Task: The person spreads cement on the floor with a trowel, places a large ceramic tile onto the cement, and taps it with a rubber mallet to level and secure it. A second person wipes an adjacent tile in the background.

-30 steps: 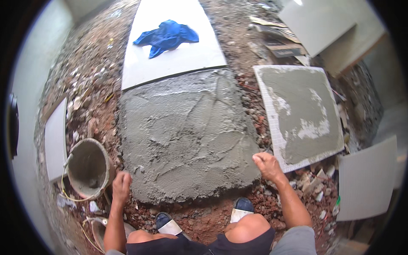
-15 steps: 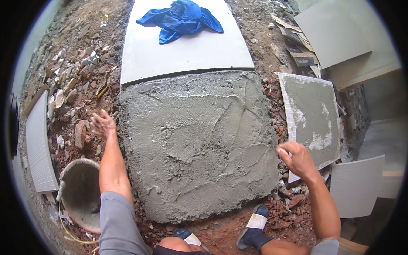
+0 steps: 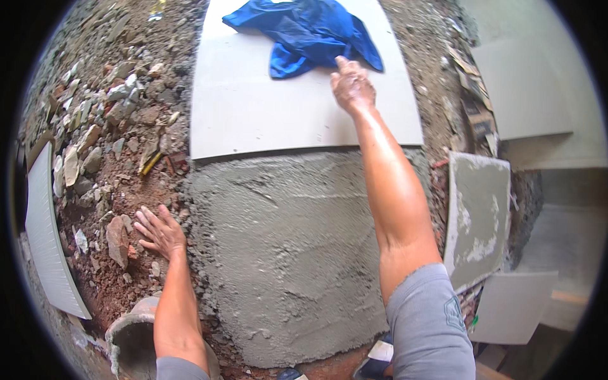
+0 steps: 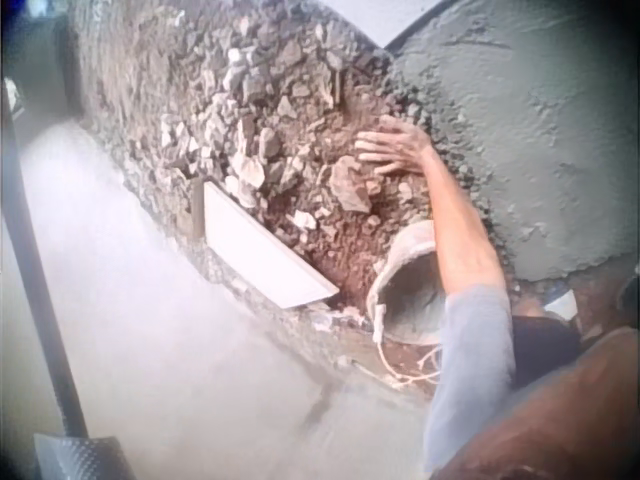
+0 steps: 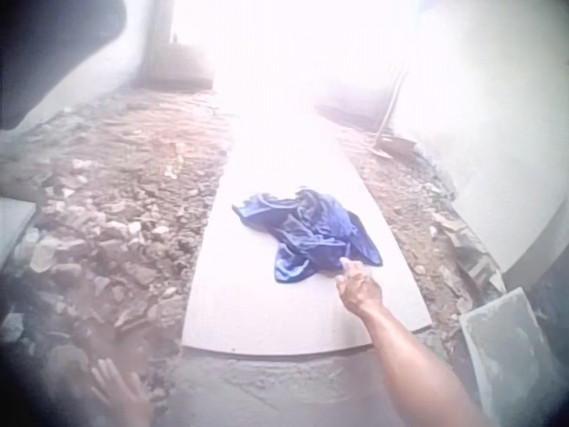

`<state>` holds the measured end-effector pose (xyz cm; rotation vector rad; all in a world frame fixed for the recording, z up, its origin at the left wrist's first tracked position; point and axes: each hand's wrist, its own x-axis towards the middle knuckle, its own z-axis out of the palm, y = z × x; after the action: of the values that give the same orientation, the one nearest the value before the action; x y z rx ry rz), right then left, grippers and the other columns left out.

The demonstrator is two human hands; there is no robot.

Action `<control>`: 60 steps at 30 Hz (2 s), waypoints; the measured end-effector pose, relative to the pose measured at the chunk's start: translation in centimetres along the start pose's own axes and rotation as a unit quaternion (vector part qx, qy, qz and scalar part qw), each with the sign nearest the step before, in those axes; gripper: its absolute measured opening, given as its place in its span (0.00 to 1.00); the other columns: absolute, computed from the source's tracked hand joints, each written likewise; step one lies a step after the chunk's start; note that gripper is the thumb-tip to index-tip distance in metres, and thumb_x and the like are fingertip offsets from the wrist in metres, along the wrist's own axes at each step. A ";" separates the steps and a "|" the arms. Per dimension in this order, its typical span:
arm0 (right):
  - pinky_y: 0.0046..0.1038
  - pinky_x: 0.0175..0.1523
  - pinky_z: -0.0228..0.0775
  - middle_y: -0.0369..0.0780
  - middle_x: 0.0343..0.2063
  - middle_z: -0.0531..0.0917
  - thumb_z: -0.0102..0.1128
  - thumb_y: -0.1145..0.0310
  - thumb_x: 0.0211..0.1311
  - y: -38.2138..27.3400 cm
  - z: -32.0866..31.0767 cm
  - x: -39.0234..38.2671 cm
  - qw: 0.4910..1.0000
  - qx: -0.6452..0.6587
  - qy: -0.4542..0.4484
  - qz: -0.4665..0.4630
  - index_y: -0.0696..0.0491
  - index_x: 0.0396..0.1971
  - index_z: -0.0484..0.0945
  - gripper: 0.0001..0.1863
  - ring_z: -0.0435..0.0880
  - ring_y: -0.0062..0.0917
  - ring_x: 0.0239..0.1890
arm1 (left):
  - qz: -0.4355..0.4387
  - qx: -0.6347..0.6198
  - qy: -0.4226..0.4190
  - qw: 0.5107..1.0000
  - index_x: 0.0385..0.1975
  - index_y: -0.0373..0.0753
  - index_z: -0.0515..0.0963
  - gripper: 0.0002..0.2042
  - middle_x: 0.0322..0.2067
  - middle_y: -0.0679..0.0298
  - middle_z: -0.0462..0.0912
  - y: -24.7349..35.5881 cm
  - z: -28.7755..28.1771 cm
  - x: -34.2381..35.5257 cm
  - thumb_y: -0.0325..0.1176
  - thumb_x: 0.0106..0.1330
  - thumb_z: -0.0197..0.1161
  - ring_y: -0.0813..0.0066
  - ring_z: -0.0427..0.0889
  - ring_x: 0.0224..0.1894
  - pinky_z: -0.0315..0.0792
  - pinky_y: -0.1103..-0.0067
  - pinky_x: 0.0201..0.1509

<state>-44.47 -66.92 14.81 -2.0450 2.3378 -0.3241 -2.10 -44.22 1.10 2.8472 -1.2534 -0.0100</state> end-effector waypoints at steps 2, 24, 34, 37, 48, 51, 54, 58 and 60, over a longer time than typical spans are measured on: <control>0.40 0.66 0.63 0.48 0.61 0.72 0.55 0.63 0.62 -0.6 2.1 3.2 0.998 0.013 0.056 -0.011 0.51 0.63 0.67 0.28 0.72 0.45 0.61 | 0.004 0.011 0.003 1.000 0.73 0.45 0.48 0.36 0.74 0.60 0.46 -0.1 0.1 -0.1 0.62 0.72 0.30 0.56 0.38 0.76 0.32 0.46 0.72; 0.31 0.45 0.77 0.43 0.36 0.85 0.62 0.66 0.58 -15.1 6.7 1.2 0.921 0.270 -0.069 -0.273 0.48 0.38 0.83 0.08 0.85 0.36 0.39 | 0.014 -0.006 0.009 1.000 0.73 0.44 0.49 0.35 0.74 0.58 0.45 0.2 -0.1 -0.5 0.61 0.72 0.33 0.54 0.37 0.76 0.30 0.45 0.71; 0.40 0.45 0.76 0.43 0.34 0.81 0.57 0.67 0.54 -20.9 5.9 -9.2 0.842 0.189 -0.172 -0.475 0.53 0.31 0.78 0.07 0.82 0.39 0.40 | 0.009 -0.014 0.009 1.000 0.72 0.44 0.50 0.36 0.74 0.58 0.46 0.4 -0.4 -0.4 0.62 0.71 0.32 0.54 0.38 0.76 0.31 0.45 0.71; 0.38 0.44 0.76 0.40 0.30 0.80 0.60 0.66 0.54 -20.6 6.6 -9.5 0.854 0.163 -0.125 -0.478 0.51 0.29 0.75 0.06 0.82 0.37 0.37 | 0.006 -0.001 0.012 1.000 0.73 0.45 0.50 0.36 0.74 0.59 0.46 0.4 -0.3 -0.3 0.63 0.72 0.31 0.55 0.37 0.76 0.31 0.46 0.72; 0.42 0.43 0.77 0.42 0.32 0.82 0.58 0.65 0.53 -11.1 4.1 -8.6 0.879 0.108 -0.183 -0.427 0.52 0.30 0.78 0.08 0.83 0.41 0.39 | 0.000 -0.011 0.015 1.000 0.73 0.46 0.50 0.37 0.74 0.61 0.47 -0.1 0.3 0.0 0.65 0.71 0.30 0.57 0.39 0.76 0.32 0.46 0.72; 0.42 0.42 0.77 0.42 0.32 0.82 0.58 0.65 0.53 -7.7 3.1 -8.4 0.890 0.095 -0.190 -0.405 0.52 0.31 0.78 0.08 0.83 0.40 0.38 | 0.004 -0.005 0.030 1.000 0.73 0.48 0.50 0.37 0.74 0.62 0.47 -0.4 0.7 0.2 0.65 0.71 0.29 0.58 0.38 0.76 0.32 0.46 0.72; 0.41 0.42 0.77 0.40 0.33 0.82 0.59 0.65 0.53 -3.8 1.9 -8.5 0.903 0.067 -0.196 -0.377 0.51 0.32 0.78 0.08 0.83 0.39 0.39 | 0.002 0.007 0.028 1.000 0.73 0.49 0.49 0.37 0.74 0.63 0.48 -0.8 1.4 0.5 0.67 0.70 0.29 0.58 0.40 0.76 0.32 0.46 0.72; 0.39 0.43 0.77 0.38 0.35 0.82 0.60 0.64 0.54 1.8 0.7 -8.6 0.911 0.041 -0.195 -0.361 0.50 0.35 0.78 0.09 0.83 0.37 0.40 | 0.008 0.023 0.039 0.999 0.73 0.51 0.50 0.38 0.74 0.65 0.47 -1.8 2.4 1.2 0.68 0.69 0.29 0.58 0.41 0.76 0.34 0.45 0.72; 0.39 0.43 0.77 0.38 0.35 0.82 0.61 0.63 0.55 4.7 0.3 -8.5 0.915 0.020 -0.195 -0.353 0.49 0.36 0.78 0.10 0.83 0.36 0.40 | 0.013 0.012 0.050 0.999 0.73 0.51 0.50 0.39 0.74 0.65 0.47 -2.3 2.8 1.6 0.70 0.68 0.28 0.58 0.41 0.76 0.34 0.45 0.71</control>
<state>-47.79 -58.09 12.73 -2.5646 1.3048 0.0424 0.63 -43.87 -1.79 2.8125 -1.2779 0.1490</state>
